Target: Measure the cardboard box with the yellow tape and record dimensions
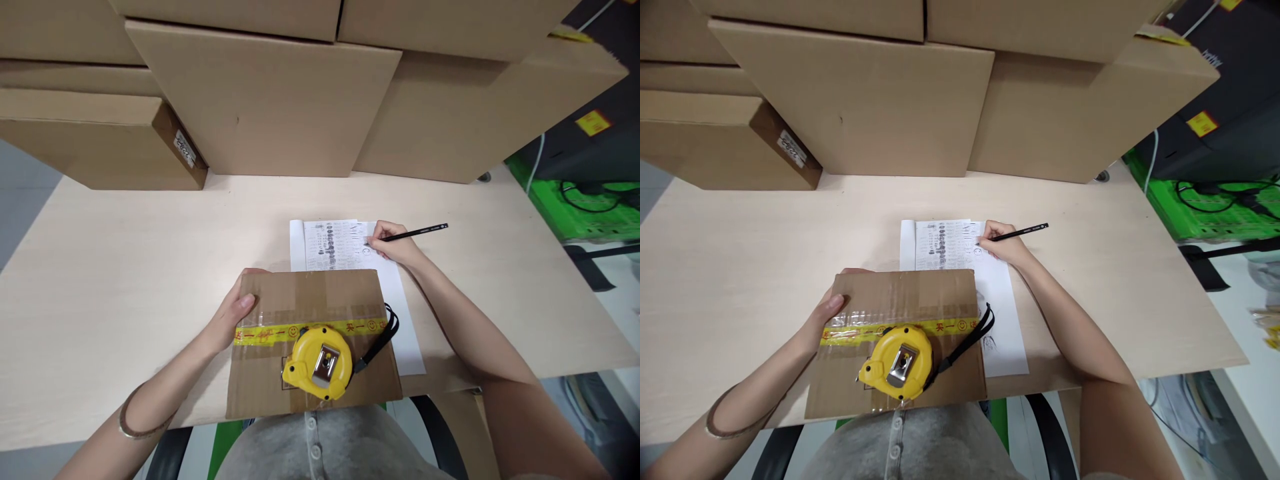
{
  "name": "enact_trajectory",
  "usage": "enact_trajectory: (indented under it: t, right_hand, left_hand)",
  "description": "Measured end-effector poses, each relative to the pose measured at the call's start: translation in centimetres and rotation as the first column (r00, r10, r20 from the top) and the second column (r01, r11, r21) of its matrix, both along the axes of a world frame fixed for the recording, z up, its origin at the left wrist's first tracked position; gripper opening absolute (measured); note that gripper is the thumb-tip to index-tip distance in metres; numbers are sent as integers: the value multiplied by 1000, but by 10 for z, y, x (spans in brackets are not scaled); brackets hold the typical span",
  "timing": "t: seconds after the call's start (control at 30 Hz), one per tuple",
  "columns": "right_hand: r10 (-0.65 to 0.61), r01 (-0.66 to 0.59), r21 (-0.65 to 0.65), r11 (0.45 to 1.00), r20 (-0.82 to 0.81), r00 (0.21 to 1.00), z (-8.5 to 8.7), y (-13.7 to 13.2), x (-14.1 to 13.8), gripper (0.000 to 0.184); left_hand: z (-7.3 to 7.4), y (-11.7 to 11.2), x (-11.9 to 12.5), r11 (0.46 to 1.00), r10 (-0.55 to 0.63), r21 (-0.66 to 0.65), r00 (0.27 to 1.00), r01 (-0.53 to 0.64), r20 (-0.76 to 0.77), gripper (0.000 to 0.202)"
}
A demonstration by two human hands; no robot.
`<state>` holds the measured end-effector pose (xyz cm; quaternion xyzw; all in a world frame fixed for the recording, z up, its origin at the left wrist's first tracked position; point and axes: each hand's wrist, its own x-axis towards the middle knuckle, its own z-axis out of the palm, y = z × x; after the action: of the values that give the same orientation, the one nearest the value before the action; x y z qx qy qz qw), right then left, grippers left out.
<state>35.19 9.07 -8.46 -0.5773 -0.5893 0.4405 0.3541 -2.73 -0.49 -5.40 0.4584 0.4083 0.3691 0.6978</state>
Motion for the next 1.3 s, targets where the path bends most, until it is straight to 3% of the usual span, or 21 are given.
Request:
enact_trajectory:
  t: [1.3]
  right_hand:
    - [-29, 29, 3, 1000, 30, 999, -2, -1, 7, 36]
  left_hand:
    - [5, -4, 4, 997, 49, -57, 999, -49, 7, 52]
